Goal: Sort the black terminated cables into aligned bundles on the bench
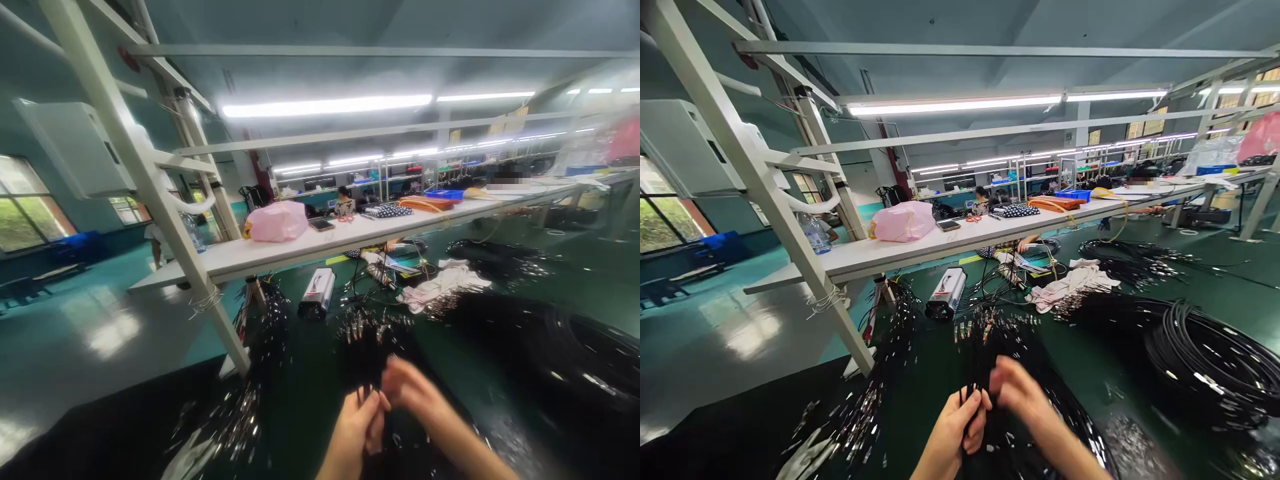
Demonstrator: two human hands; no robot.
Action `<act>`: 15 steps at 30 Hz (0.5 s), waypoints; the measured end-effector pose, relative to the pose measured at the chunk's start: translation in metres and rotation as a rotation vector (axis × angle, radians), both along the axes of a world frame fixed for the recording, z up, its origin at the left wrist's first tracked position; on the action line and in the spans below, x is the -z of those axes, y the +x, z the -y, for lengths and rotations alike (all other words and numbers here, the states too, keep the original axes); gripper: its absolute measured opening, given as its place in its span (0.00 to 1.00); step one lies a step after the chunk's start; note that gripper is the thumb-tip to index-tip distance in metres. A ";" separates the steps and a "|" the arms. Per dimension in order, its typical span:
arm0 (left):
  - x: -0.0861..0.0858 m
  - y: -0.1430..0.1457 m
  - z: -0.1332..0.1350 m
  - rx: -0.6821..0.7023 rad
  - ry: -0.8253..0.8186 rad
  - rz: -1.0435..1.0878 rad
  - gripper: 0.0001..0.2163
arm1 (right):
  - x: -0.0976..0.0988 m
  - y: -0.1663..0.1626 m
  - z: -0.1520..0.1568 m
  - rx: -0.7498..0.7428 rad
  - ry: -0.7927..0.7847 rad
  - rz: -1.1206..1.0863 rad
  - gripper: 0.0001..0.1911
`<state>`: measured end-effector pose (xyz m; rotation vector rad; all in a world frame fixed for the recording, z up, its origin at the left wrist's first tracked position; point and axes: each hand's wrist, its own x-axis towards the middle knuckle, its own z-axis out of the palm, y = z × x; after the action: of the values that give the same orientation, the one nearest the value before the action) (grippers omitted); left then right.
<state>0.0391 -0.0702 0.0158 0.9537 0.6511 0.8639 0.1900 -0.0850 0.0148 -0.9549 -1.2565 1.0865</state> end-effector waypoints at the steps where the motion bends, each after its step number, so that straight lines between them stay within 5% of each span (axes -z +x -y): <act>1: 0.001 -0.002 0.003 0.023 0.006 0.002 0.17 | -0.023 0.008 -0.015 -0.004 0.077 -0.021 0.24; 4: -0.002 -0.003 0.008 0.056 0.036 -0.016 0.17 | -0.096 0.020 -0.047 -0.025 0.315 0.172 0.21; 7: -0.010 0.002 0.005 0.035 0.060 -0.057 0.17 | -0.140 0.014 -0.057 -0.200 0.339 0.538 0.18; 10: -0.018 0.005 -0.001 -0.028 0.072 -0.049 0.17 | -0.146 0.001 -0.056 -0.243 0.344 0.711 0.19; 15: -0.025 0.006 -0.009 -0.055 0.094 0.025 0.14 | -0.128 -0.005 -0.055 -0.215 0.366 0.723 0.20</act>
<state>0.0447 -0.0613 0.0411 1.0116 0.6219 0.9606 0.1848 -0.0298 0.1429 -0.9714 -2.1049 0.6326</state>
